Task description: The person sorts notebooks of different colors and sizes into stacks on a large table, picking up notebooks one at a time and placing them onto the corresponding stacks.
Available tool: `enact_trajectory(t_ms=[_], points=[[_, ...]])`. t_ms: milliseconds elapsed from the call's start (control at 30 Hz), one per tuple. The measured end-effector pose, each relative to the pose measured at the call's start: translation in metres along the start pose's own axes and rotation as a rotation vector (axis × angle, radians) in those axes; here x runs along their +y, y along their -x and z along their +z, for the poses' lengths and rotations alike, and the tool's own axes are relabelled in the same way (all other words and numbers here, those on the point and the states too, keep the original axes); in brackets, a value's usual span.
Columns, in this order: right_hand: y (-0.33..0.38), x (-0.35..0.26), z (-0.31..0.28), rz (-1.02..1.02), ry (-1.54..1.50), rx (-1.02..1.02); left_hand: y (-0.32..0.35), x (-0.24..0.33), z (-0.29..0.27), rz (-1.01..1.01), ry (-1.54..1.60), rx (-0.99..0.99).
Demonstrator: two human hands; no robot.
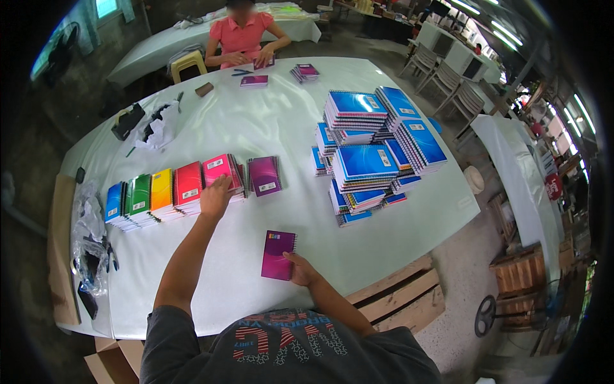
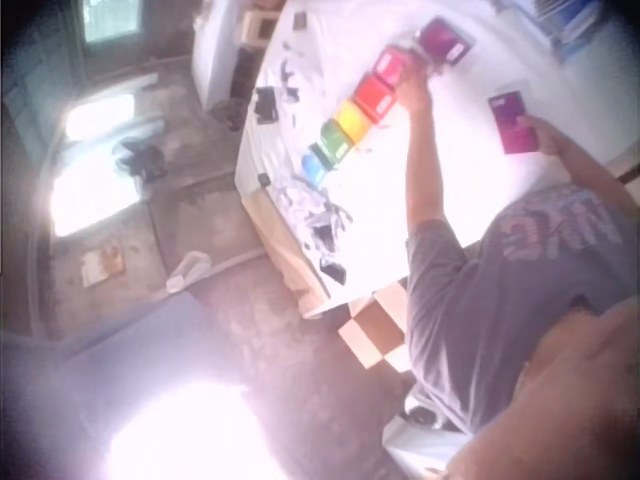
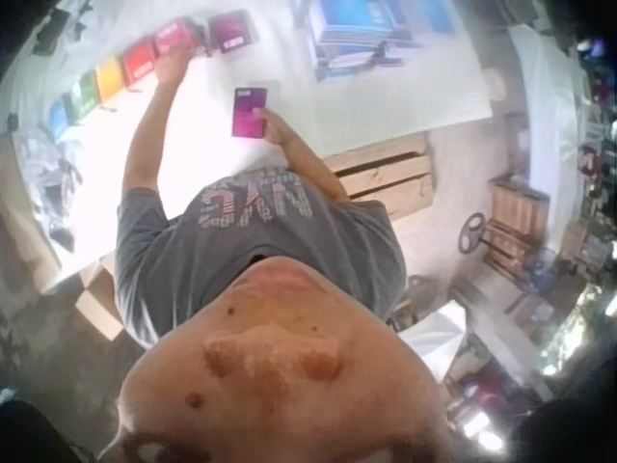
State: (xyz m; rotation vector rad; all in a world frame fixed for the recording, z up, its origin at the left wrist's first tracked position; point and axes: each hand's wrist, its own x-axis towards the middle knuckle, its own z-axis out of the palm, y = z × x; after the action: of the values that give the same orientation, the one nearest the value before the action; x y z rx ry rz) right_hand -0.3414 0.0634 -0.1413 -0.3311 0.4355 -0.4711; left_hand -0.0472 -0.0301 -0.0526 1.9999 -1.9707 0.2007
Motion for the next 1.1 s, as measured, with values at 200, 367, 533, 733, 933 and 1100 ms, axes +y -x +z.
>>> enact_trajectory(t_ms=[200,367,533,733,933,1100], points=[[0.004,0.0,0.01,-0.027,-0.039,-0.013,0.002,-0.014,-0.027,0.027,0.053,-0.105],[0.002,0.001,0.008,-0.058,0.019,-0.031,-0.003,-0.022,-0.032,0.089,0.07,-0.114],[0.002,0.004,0.003,-0.09,0.019,-0.05,-0.001,-0.018,-0.037,0.041,0.025,-0.178],[0.005,0.002,0.01,-0.121,-0.017,-0.025,-0.003,-0.017,-0.036,0.183,0.024,-0.161],[0.005,0.0,0.016,-0.131,-0.033,-0.027,-0.005,-0.036,-0.013,0.238,-0.033,-0.021],[0.003,0.0,0.011,-0.12,-0.071,0.008,-0.012,-0.011,-0.08,-0.314,0.565,0.377]])
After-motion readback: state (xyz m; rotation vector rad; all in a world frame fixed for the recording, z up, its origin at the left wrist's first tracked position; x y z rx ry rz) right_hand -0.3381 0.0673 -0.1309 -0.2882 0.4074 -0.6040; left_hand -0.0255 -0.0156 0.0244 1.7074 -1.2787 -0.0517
